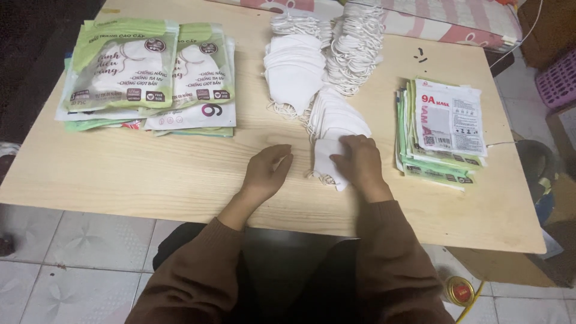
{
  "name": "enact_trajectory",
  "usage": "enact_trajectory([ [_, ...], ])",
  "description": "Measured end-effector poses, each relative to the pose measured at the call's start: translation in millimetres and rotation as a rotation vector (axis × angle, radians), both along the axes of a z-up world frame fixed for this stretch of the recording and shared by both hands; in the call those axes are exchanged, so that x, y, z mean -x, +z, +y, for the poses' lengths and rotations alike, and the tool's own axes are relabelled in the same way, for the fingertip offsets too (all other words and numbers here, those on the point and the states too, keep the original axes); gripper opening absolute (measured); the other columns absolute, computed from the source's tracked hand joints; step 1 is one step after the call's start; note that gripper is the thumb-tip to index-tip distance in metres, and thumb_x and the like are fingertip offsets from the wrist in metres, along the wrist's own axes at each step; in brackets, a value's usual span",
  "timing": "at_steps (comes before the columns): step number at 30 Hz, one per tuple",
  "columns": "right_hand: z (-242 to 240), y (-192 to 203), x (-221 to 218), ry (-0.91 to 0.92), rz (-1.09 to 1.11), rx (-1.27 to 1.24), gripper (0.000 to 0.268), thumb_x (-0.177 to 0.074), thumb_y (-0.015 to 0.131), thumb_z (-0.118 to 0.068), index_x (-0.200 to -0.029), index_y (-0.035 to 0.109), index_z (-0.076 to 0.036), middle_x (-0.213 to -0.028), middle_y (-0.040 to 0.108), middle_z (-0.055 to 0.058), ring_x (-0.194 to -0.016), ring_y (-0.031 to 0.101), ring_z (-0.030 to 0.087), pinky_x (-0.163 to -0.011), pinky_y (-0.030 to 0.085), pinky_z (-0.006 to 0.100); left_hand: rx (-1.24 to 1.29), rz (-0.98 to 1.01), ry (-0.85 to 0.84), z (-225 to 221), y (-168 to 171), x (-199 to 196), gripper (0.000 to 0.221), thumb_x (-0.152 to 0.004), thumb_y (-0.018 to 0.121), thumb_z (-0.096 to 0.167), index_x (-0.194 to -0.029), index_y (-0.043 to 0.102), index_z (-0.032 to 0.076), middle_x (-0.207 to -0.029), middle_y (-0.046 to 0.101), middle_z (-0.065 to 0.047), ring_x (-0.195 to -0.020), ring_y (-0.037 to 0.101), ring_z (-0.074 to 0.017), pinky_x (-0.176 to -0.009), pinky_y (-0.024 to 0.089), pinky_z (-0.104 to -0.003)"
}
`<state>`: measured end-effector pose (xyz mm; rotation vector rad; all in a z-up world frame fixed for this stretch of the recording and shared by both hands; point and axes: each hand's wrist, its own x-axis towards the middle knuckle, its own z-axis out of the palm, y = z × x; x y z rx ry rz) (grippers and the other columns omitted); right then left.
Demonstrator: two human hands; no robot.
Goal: Manually folding face masks and inserting them into plastic packaging bags.
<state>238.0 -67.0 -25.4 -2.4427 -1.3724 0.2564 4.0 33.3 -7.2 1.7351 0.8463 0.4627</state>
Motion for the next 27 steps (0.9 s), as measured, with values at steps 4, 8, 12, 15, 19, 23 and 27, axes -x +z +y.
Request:
enact_trajectory([
  [4,0.9,-12.7,1.4,-0.004,-0.005,-0.008,0.038,-0.081,0.081,-0.022,-0.117,0.075,-0.013,-0.106,0.072,0.010,-0.110,0.065,0.031,-0.097,0.053,0.044,0.011,0.008,-0.006,1.2,-4.1,-0.5,0.043,-0.105,0.052,0.027,-0.135,0.058,-0.003,-0.136,0.056,-0.028,-0.133,0.050,-0.0479,-0.106,0.045,-0.061],
  [8,-2.6,-4.3,5.5,-0.032,0.151,-0.095,0.025,-0.082,0.081,-0.023,-0.105,0.074,-0.014,-0.105,0.072,0.012,-0.112,0.065,0.035,-0.096,0.052,0.046,0.031,0.006,-0.024,3.3,-1.5,1.2,0.048,-0.105,0.054,0.028,-0.141,0.053,-0.003,-0.139,0.054,-0.029,-0.135,0.048,-0.0483,-0.106,0.044,-0.061],
  [12,-17.6,33.4,37.7,0.147,0.623,-0.339,0.040,-0.076,0.084,-0.001,-0.110,0.063,-0.004,-0.106,0.074,0.024,-0.109,0.067,0.038,-0.096,0.050,0.050,0.111,-0.044,-0.095,-8.3,43.3,5.4,0.065,-0.098,0.062,0.031,-0.145,0.044,-0.010,-0.143,0.048,-0.038,-0.137,0.043,-0.0542,-0.110,0.040,-0.063],
  [15,-9.1,-3.8,25.5,0.279,0.840,-0.319,0.038,-0.077,0.085,0.001,-0.107,0.064,-0.007,-0.096,0.075,0.010,-0.098,0.065,0.022,-0.090,0.053,0.038,0.310,-0.268,-0.126,-19.6,25.3,0.0,0.068,-0.097,0.063,0.034,-0.145,0.046,-0.010,-0.142,0.049,-0.041,-0.136,0.042,-0.0553,-0.109,0.041,-0.063],
  [19,0.9,-28.6,19.0,0.294,0.922,-0.333,0.039,-0.077,0.085,0.002,-0.110,0.065,-0.003,-0.099,0.074,0.011,-0.096,0.064,0.020,-0.090,0.053,0.037,0.416,-0.264,-0.048,-1.0,-51.3,-16.5,0.043,-0.100,0.065,0.028,-0.132,0.066,-0.002,-0.113,0.073,-0.024,-0.106,0.066,-0.0251,-0.090,0.057,-0.042],
  [23,0.2,-5.7,9.6,0.107,0.341,-0.395,0.030,-0.089,0.080,-0.021,-0.116,0.071,-0.011,-0.109,0.073,0.012,-0.109,0.068,0.028,-0.093,0.054,0.041,0.304,-0.137,-0.017,-0.4,-17.2,-7.9,0.045,-0.105,0.052,0.023,-0.141,0.057,-0.003,-0.137,0.060,-0.030,-0.132,0.054,-0.0382,-0.109,0.044,-0.053],
  [27,-1.8,-3.3,-0.3,-0.081,0.002,-0.081,0.054,-0.091,0.076,-0.026,-0.140,0.062,-0.007,-0.129,0.066,0.015,-0.125,0.058,0.033,-0.104,0.048,0.043,0.284,-0.083,-0.044,-4.3,-0.1,-3.6,0.050,-0.108,0.044,0.024,-0.148,0.046,-0.005,-0.147,0.049,-0.032,-0.141,0.043,-0.0411,-0.116,0.036,-0.056],
])
